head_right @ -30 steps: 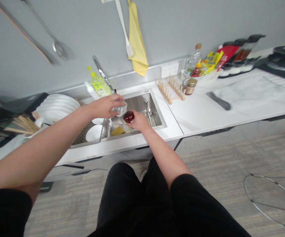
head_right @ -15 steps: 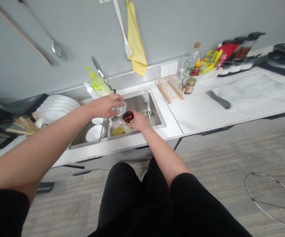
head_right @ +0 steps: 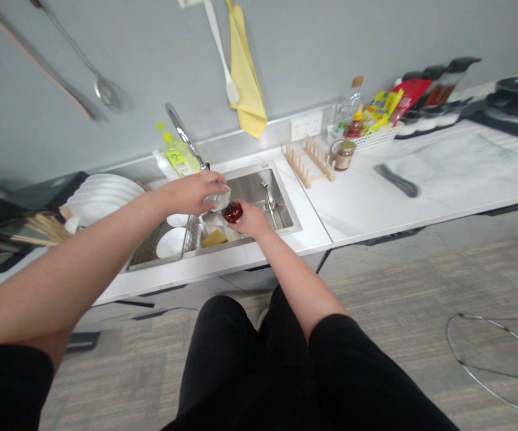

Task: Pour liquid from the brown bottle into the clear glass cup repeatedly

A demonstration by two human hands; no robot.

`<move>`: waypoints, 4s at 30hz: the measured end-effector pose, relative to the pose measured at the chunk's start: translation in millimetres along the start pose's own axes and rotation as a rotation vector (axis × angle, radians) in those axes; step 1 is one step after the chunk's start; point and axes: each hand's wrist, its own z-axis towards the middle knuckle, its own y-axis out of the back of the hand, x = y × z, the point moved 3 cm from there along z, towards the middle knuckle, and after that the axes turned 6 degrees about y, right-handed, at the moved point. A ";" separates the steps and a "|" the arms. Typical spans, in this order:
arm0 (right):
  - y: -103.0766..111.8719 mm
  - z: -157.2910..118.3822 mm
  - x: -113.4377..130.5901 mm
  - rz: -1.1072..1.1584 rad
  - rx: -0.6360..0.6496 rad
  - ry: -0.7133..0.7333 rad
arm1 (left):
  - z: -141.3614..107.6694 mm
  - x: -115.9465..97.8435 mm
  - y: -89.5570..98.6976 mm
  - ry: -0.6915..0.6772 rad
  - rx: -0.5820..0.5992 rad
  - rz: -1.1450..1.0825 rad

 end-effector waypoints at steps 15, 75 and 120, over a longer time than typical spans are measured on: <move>1.8 0.3 2.2 -0.001 0.007 -0.007 | 2.3 -2.2 2.9 -0.028 0.022 0.033; -1.7 1.0 2.5 0.065 0.022 0.023 | -90.4 -16.7 -201.5 0.667 -0.982 -1.363; 87.0 -117.9 16.2 0.338 0.036 -0.059 | -101.4 -19.1 -215.0 0.562 -1.013 -1.592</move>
